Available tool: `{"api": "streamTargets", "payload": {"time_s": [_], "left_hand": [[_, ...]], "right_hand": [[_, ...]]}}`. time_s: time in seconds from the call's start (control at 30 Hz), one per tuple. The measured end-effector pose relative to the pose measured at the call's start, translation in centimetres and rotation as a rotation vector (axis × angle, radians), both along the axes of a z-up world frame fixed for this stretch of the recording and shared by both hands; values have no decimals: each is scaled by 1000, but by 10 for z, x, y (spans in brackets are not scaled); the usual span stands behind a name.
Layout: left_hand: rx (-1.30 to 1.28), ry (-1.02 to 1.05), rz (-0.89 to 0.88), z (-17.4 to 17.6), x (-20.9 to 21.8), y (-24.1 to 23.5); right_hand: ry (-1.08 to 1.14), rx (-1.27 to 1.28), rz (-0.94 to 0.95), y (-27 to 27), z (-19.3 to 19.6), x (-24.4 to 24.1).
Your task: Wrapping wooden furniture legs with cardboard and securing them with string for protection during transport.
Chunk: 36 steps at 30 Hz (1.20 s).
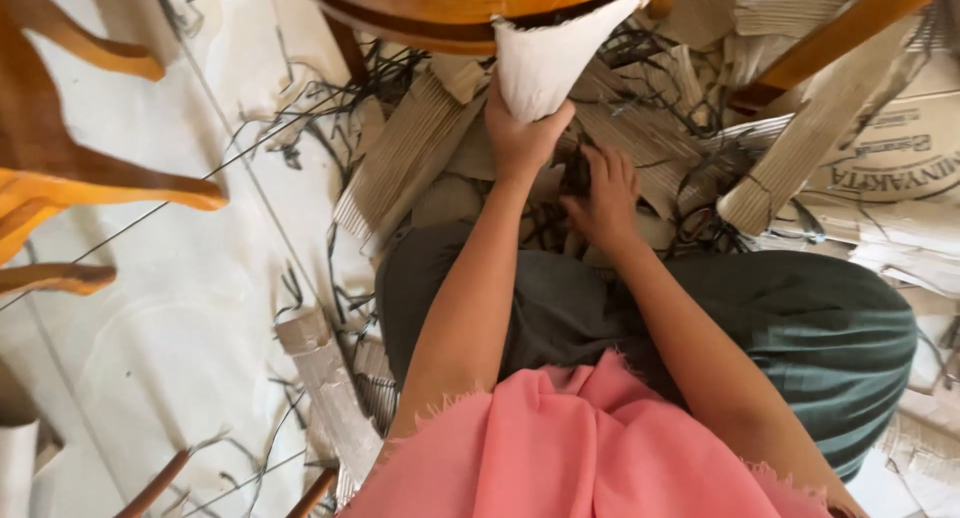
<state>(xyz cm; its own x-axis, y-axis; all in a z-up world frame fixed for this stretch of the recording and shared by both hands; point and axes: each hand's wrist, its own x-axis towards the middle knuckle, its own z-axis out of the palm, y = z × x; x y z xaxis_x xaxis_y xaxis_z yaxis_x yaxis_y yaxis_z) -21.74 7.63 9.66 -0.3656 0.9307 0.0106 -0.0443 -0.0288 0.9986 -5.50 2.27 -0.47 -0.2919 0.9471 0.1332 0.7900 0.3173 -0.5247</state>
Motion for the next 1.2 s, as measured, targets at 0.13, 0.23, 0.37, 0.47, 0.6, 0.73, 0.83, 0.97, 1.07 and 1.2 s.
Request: {"api": "streamTargets", "payload": {"time_s": [0.13, 0.23, 0.37, 0.47, 0.6, 0.73, 0.83, 0.97, 1.07, 1.2], "left_hand": [[30, -38, 25, -8, 11, 2], [-4, -80, 31, 13, 22, 0], [3, -87, 86, 29, 15, 3], [30, -108, 124, 50, 8, 6], [78, -140, 143, 67, 0, 7], [130, -129, 150, 47, -3, 11], [49, -92, 152, 55, -2, 9], [-48, -58, 92, 68, 2, -3], [-61, -85, 41, 90, -7, -9], [136, -44, -320, 68, -52, -16]], "right_hand": [[-143, -343, -81, -8, -16, 15], [-291, -390, -6, -5, -19, 21], [-299, -245, -120, 12, -44, 45], [-269, -158, -148, 27, -67, 65], [93, -2, 4, 24, -40, 43], [657, -259, 343, 8, 81, -41], [823, -282, 135, 22, 77, -67], [823, -172, 35, 24, 77, -73], [826, -69, -28, 33, 78, -83], [846, 60, -147, 35, 75, -97]]}}
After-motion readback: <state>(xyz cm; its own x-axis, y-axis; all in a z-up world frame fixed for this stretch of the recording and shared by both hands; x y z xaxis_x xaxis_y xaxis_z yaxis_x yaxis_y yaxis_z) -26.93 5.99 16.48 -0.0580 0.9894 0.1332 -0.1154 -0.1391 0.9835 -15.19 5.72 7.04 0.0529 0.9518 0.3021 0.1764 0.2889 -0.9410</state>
